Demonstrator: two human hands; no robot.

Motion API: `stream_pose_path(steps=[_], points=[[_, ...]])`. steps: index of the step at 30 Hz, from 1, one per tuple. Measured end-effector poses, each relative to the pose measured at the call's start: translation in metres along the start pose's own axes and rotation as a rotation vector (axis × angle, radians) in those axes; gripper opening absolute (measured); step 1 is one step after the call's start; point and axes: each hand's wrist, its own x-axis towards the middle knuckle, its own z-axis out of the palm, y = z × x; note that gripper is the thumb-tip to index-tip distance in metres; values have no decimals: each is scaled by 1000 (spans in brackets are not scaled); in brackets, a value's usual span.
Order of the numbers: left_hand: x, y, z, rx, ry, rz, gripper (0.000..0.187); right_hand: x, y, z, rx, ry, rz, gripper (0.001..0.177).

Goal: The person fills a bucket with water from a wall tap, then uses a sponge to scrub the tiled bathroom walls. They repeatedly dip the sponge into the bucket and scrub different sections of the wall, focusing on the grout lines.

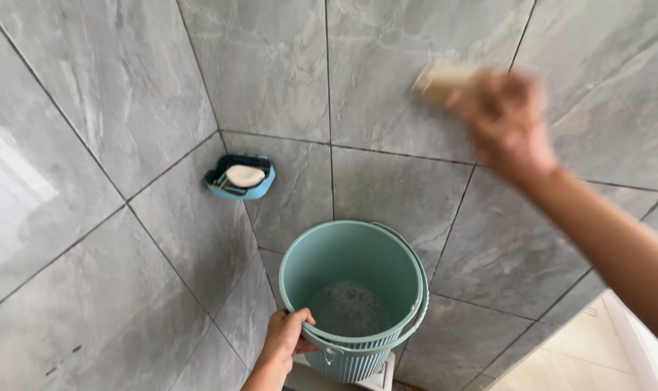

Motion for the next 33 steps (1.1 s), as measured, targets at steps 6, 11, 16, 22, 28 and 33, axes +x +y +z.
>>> stream_pose_path(steps=[6, 11, 16, 22, 28, 33], points=[[1, -28, 0, -33, 4, 11, 19, -40, -66, -20, 458, -208, -60, 57], [-14, -37, 7, 16, 24, 92, 17, -55, -155, -31, 1043, -151, -382, 52], [-46, -40, 9, 135, 35, 188, 23, -99, -285, -24, 979, -1048, -502, 61], [-88, -27, 2, 287, 116, 264, 32, -141, -369, 12, 1050, -1305, -435, 71], [-105, -20, -4, 436, 164, 279, 39, -175, -409, 29, 988, -1360, -528, 82], [-98, -25, -10, 375, 154, 231, 39, -176, -411, 20, 1114, -1466, -472, 84]])
